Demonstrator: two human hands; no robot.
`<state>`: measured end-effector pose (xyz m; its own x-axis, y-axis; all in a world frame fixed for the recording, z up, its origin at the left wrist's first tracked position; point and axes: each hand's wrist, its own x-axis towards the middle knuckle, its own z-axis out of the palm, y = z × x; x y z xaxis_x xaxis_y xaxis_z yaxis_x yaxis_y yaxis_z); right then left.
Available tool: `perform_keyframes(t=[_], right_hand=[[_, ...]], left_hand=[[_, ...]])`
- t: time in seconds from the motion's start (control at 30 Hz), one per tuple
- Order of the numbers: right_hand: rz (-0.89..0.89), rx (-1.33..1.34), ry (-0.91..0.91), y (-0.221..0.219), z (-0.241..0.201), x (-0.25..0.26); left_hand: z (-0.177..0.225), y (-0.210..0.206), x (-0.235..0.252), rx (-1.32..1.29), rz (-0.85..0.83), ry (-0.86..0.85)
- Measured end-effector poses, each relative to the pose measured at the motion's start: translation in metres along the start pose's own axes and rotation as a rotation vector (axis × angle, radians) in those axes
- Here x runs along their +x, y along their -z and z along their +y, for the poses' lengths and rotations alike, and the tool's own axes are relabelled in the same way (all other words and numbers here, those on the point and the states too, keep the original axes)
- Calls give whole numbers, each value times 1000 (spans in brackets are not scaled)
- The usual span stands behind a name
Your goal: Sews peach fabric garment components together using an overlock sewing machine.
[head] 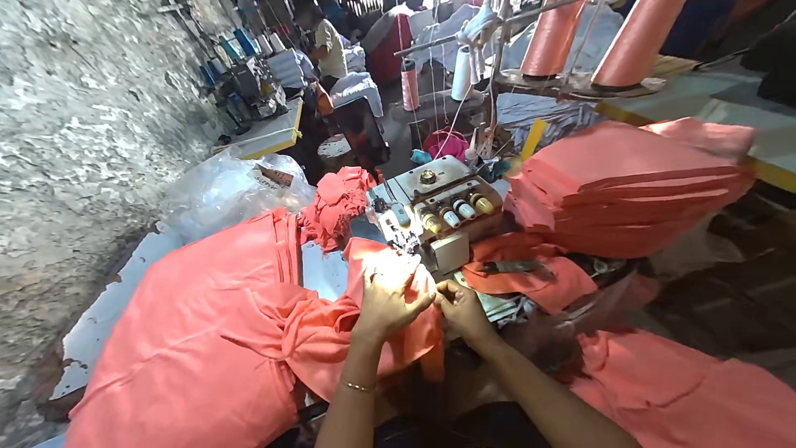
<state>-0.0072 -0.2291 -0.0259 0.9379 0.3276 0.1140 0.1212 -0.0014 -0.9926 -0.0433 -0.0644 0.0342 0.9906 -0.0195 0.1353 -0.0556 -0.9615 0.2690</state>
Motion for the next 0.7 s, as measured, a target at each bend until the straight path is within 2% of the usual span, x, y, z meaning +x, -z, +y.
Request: perform_keyframes(t=[0.03,0.1,0.17,0.23,0.33,0.4,0.57,0.7], right_hand=[[-5,-51,8,2,2,-4],[14,-75,67,4,5,-9],[41,47,160,4,5,-10],[16,238,184,3,-1,-6],[-43,618,0,-4,-14,3],[-49,728,-84,-8,-18,1],[23,332,-73,-6,0,-22],[47,266,-53,-5,-1,-19]], left_hand=[[3,-3,-4,-47,51,6],[9,-15,-9,-159,297,-35],[8,-25,-11,-221,417,-65],[4,-28,-9,-219,419,-66],[-7,-18,-3,-222,349,-61],[-13,-14,-2,-223,308,-79],[-4,-10,-11,-167,272,-135],[-14,-13,-8,-169,281,-177]])
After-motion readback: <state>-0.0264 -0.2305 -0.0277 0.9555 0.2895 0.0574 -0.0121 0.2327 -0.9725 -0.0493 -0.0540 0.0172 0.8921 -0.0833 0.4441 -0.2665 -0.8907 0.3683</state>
